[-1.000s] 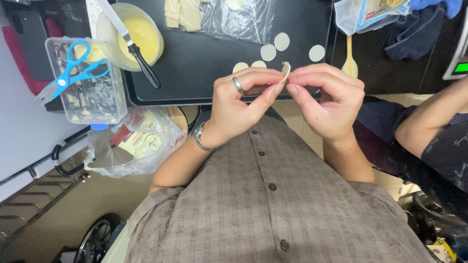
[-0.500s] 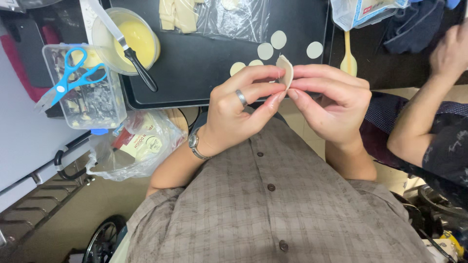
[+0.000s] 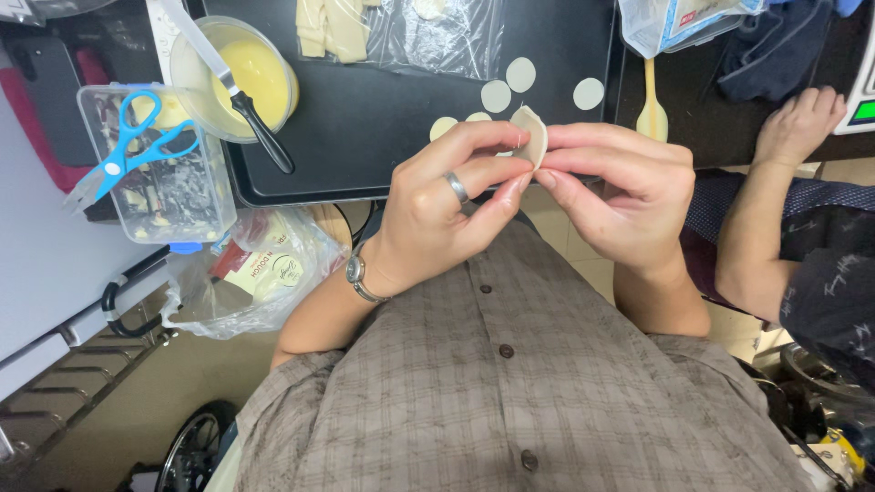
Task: The person shapes small round dough pieces into crescent forms by hand, pinching and folding each piece, and places the shaped dough onto a black baking tray. They briefly retrieve dough pieces from a plastic container and dip or coat pieces in a bowl of yellow liquid before continuing to shape and arrange them on the tray.
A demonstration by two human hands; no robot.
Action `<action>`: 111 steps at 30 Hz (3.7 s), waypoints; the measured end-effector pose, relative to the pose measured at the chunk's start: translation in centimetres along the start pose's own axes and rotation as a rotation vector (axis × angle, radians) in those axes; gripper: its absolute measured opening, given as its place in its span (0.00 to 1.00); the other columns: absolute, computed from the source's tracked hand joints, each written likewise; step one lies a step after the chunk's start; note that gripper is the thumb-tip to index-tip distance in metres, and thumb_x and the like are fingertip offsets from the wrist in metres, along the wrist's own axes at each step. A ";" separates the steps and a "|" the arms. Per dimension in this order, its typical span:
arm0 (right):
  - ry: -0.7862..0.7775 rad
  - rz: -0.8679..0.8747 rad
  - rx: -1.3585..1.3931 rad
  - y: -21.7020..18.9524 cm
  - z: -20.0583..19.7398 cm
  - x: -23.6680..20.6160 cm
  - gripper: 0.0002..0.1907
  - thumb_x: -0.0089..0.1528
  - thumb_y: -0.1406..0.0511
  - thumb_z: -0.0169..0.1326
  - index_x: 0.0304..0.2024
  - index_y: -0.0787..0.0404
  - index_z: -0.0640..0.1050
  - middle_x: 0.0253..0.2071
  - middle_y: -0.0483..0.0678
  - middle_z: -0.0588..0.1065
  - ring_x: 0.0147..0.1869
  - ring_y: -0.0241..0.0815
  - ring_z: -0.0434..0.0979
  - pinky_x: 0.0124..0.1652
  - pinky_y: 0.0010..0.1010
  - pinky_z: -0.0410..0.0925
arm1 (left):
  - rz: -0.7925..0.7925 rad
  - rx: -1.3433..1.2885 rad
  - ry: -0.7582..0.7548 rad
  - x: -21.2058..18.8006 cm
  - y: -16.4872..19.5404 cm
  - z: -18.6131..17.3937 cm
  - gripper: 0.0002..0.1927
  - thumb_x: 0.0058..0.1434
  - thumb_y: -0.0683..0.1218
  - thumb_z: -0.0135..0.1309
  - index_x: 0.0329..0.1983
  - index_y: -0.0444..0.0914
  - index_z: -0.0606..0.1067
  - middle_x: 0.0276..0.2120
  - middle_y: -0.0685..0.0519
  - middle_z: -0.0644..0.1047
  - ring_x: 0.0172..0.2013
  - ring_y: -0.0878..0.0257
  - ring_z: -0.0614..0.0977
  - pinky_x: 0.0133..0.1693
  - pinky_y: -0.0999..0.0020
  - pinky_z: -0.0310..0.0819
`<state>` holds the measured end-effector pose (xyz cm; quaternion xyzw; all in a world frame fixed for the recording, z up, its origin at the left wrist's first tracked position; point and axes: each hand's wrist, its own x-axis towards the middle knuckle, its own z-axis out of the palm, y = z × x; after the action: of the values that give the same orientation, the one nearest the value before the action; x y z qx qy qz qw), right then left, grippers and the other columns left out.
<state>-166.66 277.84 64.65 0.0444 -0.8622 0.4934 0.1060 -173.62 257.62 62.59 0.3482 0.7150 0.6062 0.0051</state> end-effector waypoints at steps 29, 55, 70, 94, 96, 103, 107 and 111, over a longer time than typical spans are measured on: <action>-0.047 -0.057 -0.037 -0.1 -0.2 0.6 0.08 0.62 0.77 0.64 0.44 0.69 0.82 0.47 0.56 0.81 0.46 0.43 0.84 0.45 0.25 0.76 | -0.001 0.028 -0.009 0.3 -0.1 -0.2 0.08 0.64 0.38 0.65 0.44 0.36 0.78 0.51 0.51 0.77 0.42 0.61 0.83 0.42 0.71 0.81; -0.059 -0.041 -0.007 0.0 -0.3 0.5 0.09 0.62 0.77 0.63 0.45 0.69 0.82 0.48 0.55 0.81 0.46 0.42 0.84 0.44 0.24 0.76 | 0.004 0.059 -0.009 0.4 0.0 0.1 0.09 0.61 0.36 0.66 0.41 0.36 0.78 0.50 0.51 0.76 0.44 0.60 0.83 0.43 0.72 0.82; 0.008 0.004 -0.013 0.8 0.7 0.5 0.06 0.63 0.77 0.63 0.43 0.69 0.82 0.47 0.55 0.81 0.45 0.42 0.84 0.42 0.24 0.75 | -0.048 0.041 0.024 0.3 -1.0 1.0 0.08 0.60 0.37 0.65 0.40 0.36 0.78 0.48 0.51 0.78 0.41 0.61 0.84 0.40 0.72 0.81; 0.175 0.384 0.568 13.2 6.9 -5.0 0.13 0.67 0.74 0.57 0.54 0.72 0.75 0.53 0.51 0.75 0.55 0.36 0.78 0.53 0.27 0.75 | -0.453 -0.301 0.014 -4.1 -11.2 8.3 0.07 0.62 0.35 0.59 0.42 0.28 0.80 0.48 0.43 0.81 0.46 0.62 0.85 0.48 0.71 0.84; 0.226 0.421 0.549 14.2 7.6 -5.4 0.11 0.69 0.73 0.55 0.53 0.72 0.76 0.50 0.51 0.76 0.53 0.36 0.79 0.52 0.27 0.76 | -0.460 -0.255 0.015 -4.9 -12.5 9.3 0.06 0.63 0.35 0.59 0.42 0.28 0.80 0.47 0.45 0.82 0.45 0.62 0.86 0.48 0.71 0.85; 0.339 0.760 0.828 18.7 8.9 -7.6 0.08 0.69 0.69 0.52 0.47 0.67 0.78 0.42 0.50 0.80 0.43 0.36 0.83 0.44 0.25 0.77 | -0.740 -0.970 0.159 -8.2 -19.5 11.6 0.02 0.69 0.36 0.50 0.41 0.30 0.74 0.52 0.43 0.79 0.50 0.59 0.82 0.53 0.63 0.81; 0.374 0.894 0.909 22.4 8.7 -9.7 0.07 0.66 0.70 0.51 0.46 0.60 0.78 0.41 0.47 0.81 0.41 0.35 0.83 0.42 0.24 0.77 | -0.907 -1.065 0.198 -9.3 -22.1 10.6 0.02 0.67 0.39 0.47 0.37 0.36 0.70 0.54 0.47 0.78 0.48 0.58 0.83 0.46 0.65 0.82; 0.168 0.806 0.165 27.8 4.0 -9.7 0.06 0.69 0.69 0.54 0.46 0.64 0.79 0.36 0.50 0.78 0.37 0.34 0.76 0.37 0.28 0.71 | -0.974 -0.971 0.176 -9.5 -24.2 8.3 0.02 0.65 0.40 0.46 0.38 0.38 0.71 0.44 0.46 0.80 0.40 0.55 0.86 0.38 0.68 0.83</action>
<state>-162.79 288.28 37.06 -0.3285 -0.7565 0.5647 -0.0296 -174.73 259.46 35.35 -0.1047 0.4353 0.8121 0.3741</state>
